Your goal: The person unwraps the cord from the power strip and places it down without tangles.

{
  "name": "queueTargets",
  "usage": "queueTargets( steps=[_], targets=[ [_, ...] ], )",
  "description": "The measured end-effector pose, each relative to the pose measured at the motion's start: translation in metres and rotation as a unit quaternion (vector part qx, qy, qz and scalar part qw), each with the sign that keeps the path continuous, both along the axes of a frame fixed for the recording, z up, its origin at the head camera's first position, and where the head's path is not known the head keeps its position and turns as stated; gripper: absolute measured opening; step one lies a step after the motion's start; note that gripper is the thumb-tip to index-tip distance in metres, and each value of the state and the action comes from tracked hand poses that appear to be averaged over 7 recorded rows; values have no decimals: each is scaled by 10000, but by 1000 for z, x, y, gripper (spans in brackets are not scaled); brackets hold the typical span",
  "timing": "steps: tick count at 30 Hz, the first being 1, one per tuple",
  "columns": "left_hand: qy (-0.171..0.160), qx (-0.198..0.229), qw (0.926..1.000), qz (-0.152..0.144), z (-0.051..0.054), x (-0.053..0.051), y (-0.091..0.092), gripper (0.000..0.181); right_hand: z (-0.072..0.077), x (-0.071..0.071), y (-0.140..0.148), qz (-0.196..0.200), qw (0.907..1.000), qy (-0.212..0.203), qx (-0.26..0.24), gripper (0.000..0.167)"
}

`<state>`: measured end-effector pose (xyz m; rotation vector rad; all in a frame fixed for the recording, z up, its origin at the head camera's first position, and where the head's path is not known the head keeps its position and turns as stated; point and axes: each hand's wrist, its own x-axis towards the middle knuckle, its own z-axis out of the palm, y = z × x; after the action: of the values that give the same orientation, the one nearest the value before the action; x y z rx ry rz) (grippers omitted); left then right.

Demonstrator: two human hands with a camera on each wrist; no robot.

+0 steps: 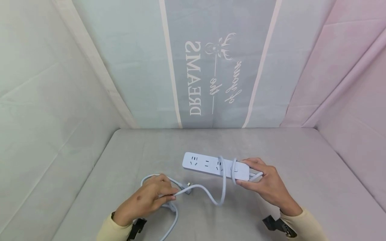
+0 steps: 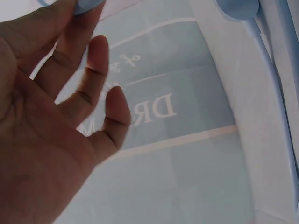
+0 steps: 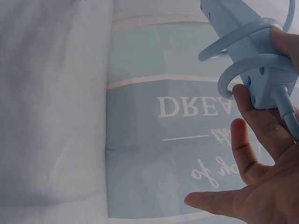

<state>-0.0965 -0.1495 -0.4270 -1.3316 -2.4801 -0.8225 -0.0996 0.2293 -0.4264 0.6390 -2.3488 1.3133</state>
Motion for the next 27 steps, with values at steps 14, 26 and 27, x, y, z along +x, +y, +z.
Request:
queueTargets(
  steps=[14, 26, 27],
  targets=[
    [641, 1770, 9700, -1535, 2, -8, 1, 15, -5, -3, 1, -147, 9997, -18, 184, 50],
    [992, 3486, 9289, -756, 5, -13, 3, 15, -4, -4, -1, -64, 9996, -164, 231, 51],
    [1012, 3549, 9272, -639, 5, -13, 3, 16, -5, -4, -1, -39, 9996, -157, 225, 50]
  ],
)
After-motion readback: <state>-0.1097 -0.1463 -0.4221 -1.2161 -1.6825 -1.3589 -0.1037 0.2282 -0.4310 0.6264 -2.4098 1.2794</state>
